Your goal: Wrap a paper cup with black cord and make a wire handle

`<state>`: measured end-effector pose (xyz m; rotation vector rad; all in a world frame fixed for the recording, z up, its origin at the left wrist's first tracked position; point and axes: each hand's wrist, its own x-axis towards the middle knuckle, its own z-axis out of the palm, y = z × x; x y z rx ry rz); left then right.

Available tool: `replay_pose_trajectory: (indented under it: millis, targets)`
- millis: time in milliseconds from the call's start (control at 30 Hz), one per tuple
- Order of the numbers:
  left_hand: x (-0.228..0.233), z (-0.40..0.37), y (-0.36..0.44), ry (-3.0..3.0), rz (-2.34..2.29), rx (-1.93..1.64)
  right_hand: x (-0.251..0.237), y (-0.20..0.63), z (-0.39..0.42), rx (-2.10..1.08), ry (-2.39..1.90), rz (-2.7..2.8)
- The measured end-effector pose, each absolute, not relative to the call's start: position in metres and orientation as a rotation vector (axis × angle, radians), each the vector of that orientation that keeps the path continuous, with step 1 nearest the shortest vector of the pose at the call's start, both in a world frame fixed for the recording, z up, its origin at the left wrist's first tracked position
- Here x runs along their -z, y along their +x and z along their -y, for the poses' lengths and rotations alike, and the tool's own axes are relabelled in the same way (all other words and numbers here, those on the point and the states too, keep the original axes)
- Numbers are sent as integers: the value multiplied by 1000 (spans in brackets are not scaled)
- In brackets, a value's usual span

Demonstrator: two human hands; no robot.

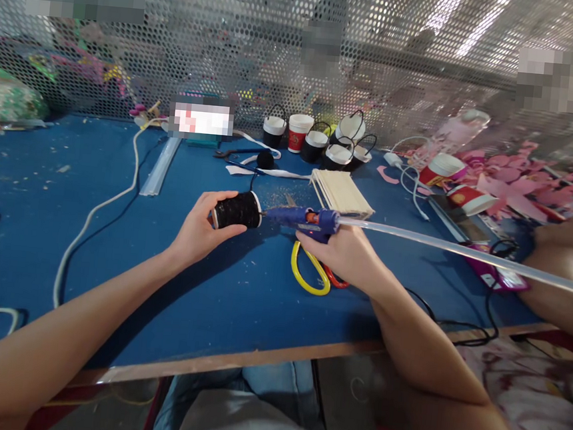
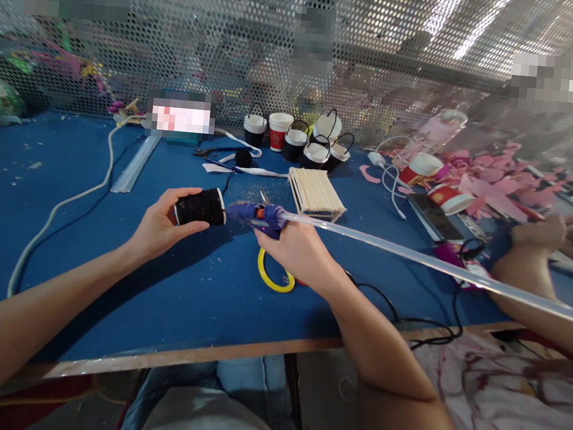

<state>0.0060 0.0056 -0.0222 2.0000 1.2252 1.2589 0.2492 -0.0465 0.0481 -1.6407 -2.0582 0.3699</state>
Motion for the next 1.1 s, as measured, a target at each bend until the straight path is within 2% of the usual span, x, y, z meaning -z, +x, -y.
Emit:
replay_pose_trajectory:
  millis: [633,1100]
  targets:
    - [13,6,10,2435,-1082,-1221,-45,252,42,-353,-1538,1987]
    - [12,11,12,2515,-1009,-1149,-41,252,36,-377,-1515,1929]
